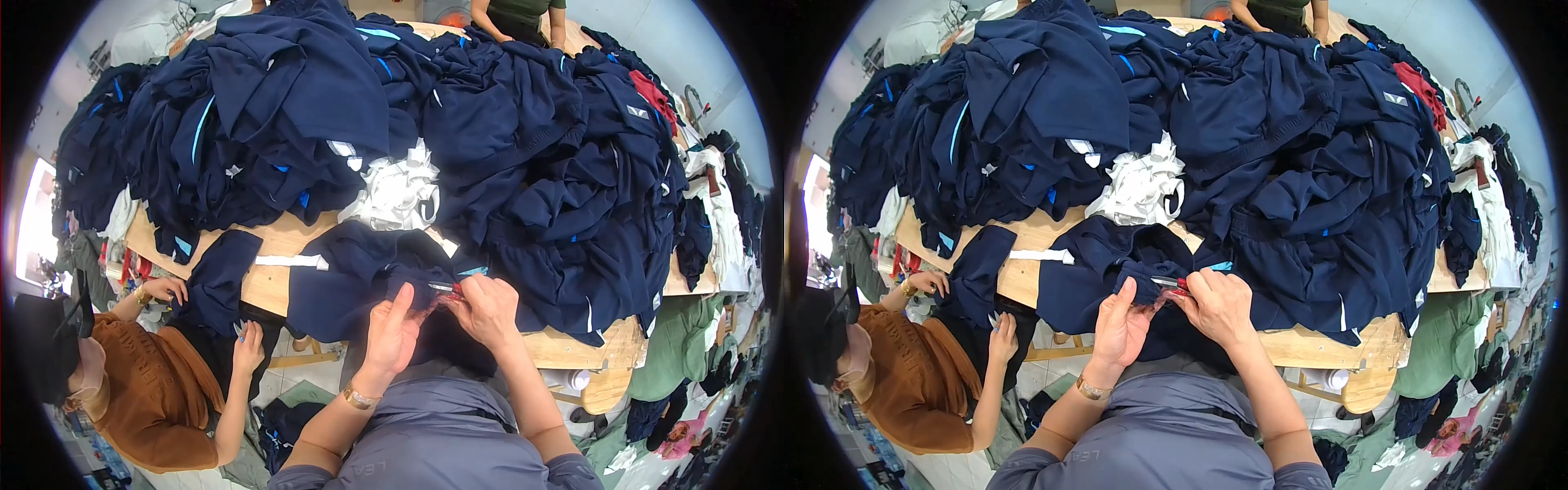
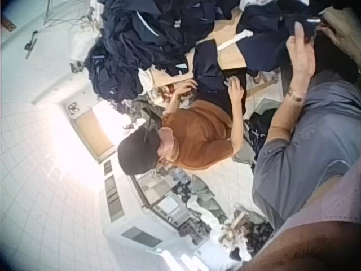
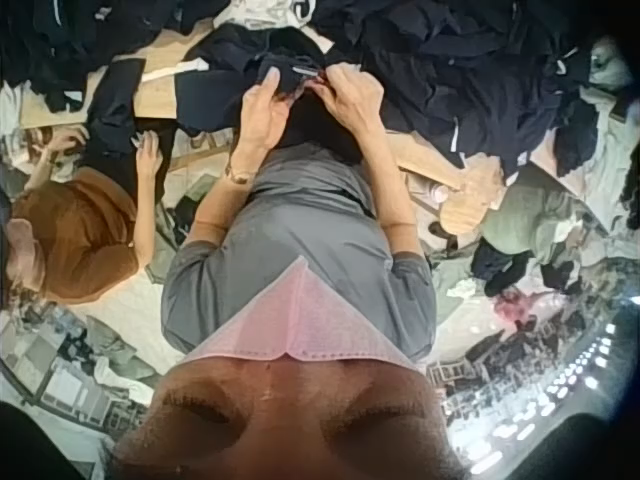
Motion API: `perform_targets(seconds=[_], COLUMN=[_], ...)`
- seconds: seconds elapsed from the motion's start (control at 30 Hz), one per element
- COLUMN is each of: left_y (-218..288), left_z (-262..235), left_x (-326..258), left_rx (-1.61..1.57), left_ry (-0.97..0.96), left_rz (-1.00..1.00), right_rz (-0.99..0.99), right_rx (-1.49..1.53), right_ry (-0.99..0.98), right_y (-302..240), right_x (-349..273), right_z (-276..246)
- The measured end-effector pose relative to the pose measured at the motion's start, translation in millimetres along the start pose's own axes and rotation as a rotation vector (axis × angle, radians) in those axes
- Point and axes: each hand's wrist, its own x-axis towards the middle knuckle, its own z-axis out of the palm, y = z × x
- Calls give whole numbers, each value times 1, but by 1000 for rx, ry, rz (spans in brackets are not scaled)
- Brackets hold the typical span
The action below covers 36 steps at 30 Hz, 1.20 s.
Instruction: Trimming loose threads from blue garments using thread snips in a factory setting.
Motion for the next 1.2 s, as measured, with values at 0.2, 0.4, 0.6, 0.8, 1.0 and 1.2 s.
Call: perform_targets(seconds=[0.2,0.4,0.6,0.8,1.0,1.2], left_y=[0,-4,-8,-13,-18,-10], left_z=[-1,-6,-2,-11,-15,-12], left_x=[0,1,-2,-1,0,3], left_rx=[-3,7,103,173,175,144], left_ry=[3,-32,-16,1,-24,-19], left_rz=[2,23,105,171,154,23], right_rz=[21,32,21,234,646,148], right_rx=[-12,-5,-13,271,1020,765], right_ry=[-9,-31,-39,11,-13,-133], right_y=[2,2,-2,-2,-22,-53], right_x=[-4,-5,0,-3,1,-14], right_z=[-1,1,-2,-4,4,7])
